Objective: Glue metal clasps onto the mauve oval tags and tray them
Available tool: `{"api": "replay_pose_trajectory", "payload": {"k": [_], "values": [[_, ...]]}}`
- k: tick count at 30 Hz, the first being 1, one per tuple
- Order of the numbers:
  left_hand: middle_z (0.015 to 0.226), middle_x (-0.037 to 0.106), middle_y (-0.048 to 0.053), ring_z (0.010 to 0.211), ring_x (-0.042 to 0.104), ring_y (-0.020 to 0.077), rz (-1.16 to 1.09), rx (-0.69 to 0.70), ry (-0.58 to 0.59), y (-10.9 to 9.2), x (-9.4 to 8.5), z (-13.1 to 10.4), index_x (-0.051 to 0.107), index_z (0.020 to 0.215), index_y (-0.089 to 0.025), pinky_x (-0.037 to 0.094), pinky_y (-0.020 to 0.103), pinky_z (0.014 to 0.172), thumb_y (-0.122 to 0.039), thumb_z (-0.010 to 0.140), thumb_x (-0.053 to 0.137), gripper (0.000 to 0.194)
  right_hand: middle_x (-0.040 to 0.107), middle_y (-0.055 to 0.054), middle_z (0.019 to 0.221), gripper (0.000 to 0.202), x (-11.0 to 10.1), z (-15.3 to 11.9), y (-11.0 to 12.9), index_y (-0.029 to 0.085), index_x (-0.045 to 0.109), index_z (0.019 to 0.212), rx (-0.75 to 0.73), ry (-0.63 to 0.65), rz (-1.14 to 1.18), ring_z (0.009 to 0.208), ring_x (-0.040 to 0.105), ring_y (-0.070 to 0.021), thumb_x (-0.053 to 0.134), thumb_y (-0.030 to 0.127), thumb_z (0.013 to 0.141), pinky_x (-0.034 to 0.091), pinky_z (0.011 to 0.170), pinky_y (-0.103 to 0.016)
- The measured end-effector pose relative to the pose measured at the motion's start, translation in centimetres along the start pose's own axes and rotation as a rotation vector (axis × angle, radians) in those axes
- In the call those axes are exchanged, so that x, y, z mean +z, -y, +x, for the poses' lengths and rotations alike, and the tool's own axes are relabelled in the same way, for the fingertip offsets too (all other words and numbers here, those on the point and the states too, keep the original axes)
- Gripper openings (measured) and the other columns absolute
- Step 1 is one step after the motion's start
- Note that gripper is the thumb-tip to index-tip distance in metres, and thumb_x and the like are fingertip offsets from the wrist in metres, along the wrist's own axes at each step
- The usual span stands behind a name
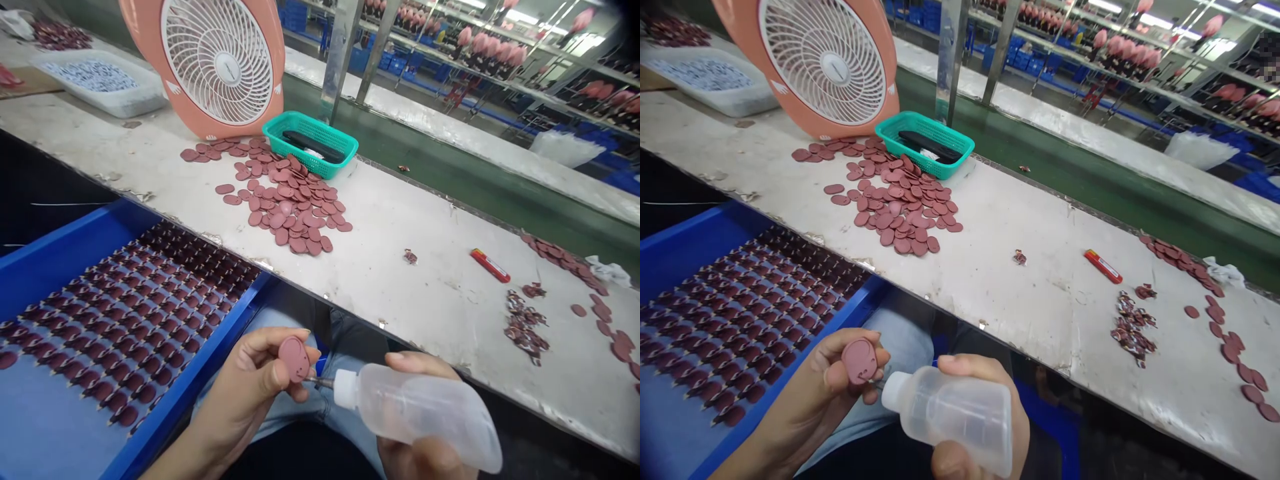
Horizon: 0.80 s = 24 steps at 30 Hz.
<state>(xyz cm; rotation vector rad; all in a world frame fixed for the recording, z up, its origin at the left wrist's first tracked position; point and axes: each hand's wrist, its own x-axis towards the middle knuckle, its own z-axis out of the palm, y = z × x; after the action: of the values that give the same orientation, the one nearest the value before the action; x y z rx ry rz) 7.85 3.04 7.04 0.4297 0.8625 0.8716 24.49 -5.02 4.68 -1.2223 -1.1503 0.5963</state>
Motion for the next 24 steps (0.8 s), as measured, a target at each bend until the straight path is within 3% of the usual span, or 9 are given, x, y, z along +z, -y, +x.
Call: {"api": "replay_pose_trajectory", "payload": {"k": [4, 10, 17, 22, 24], "values": [[0.071, 0.079, 0.004, 0.060, 0.067, 0.0132, 0.006, -0.002, 0.007, 0.2, -0.2, 0.1, 0.083, 0.079, -0.023, 0.057, 0.017, 0.050, -0.044, 0.046, 0.098, 0.042, 0.063, 0.000, 0.075, 0.035, 1.1, 1.3, 1.0, 0.025, 0.062, 0.119, -0.072, 0.002, 0.090, 0.048, 0.055, -0.0122, 0.059, 0.050, 0.095, 0.045, 0.041, -0.026], [0.069, 0.079, 0.003, 0.053, 0.064, 0.0105, 0.016, 0.004, 0.011, 0.5, -0.5, 0.2, 0.083, 0.079, -0.023, 0.057, 0.017, 0.051, -0.045, 0.048, 0.098, 0.040, 0.065, -0.003, 0.081, 0.032, 1.3, 1.3, 1.1, 0.023, 0.061, 0.121, -0.107, -0.002, 0.089, 0.056, 0.061, -0.0147, 0.055, 0.044, 0.098, 0.051, 0.047, -0.027], [0.069, 0.079, 0.004, 0.058, 0.067, 0.0130, 0.008, -0.005, 0.005, 0.5, -0.4, 0.1, 0.083, 0.078, -0.023, 0.057, 0.017, 0.050, -0.041, 0.049, 0.098, 0.037, 0.059, 0.000, 0.072, 0.035, 1.3, 1.1, 1.6, 0.023, 0.062, 0.118, -0.066, -0.027, 0.091, 0.046, 0.048, -0.0120, 0.058, 0.049, 0.095, 0.036, 0.035, -0.025], [0.069, 0.079, 0.004, 0.058, 0.066, 0.0123, 0.008, -0.020, 0.011, 0.5, -0.6, 0.2, 0.083, 0.078, -0.024, 0.057, 0.017, 0.051, -0.041, 0.049, 0.098, 0.037, 0.061, -0.001, 0.074, 0.033, 1.5, 0.8, 2.7, 0.032, 0.061, 0.117, 0.103, -0.067, 0.084, 0.053, 0.054, -0.0171, 0.056, 0.056, 0.094, 0.041, 0.044, -0.030], [0.069, 0.079, 0.003, 0.057, 0.065, 0.0119, 0.018, -0.017, 0.009, 0.6, -0.7, 0.2, 0.083, 0.078, -0.024, 0.057, 0.017, 0.050, -0.040, 0.051, 0.098, 0.035, 0.061, -0.002, 0.074, 0.033, 1.4, 0.8, 2.6, 0.032, 0.062, 0.116, 0.107, -0.071, 0.050, 0.053, 0.054, -0.0174, 0.057, 0.056, 0.093, 0.043, 0.046, -0.032]]}}
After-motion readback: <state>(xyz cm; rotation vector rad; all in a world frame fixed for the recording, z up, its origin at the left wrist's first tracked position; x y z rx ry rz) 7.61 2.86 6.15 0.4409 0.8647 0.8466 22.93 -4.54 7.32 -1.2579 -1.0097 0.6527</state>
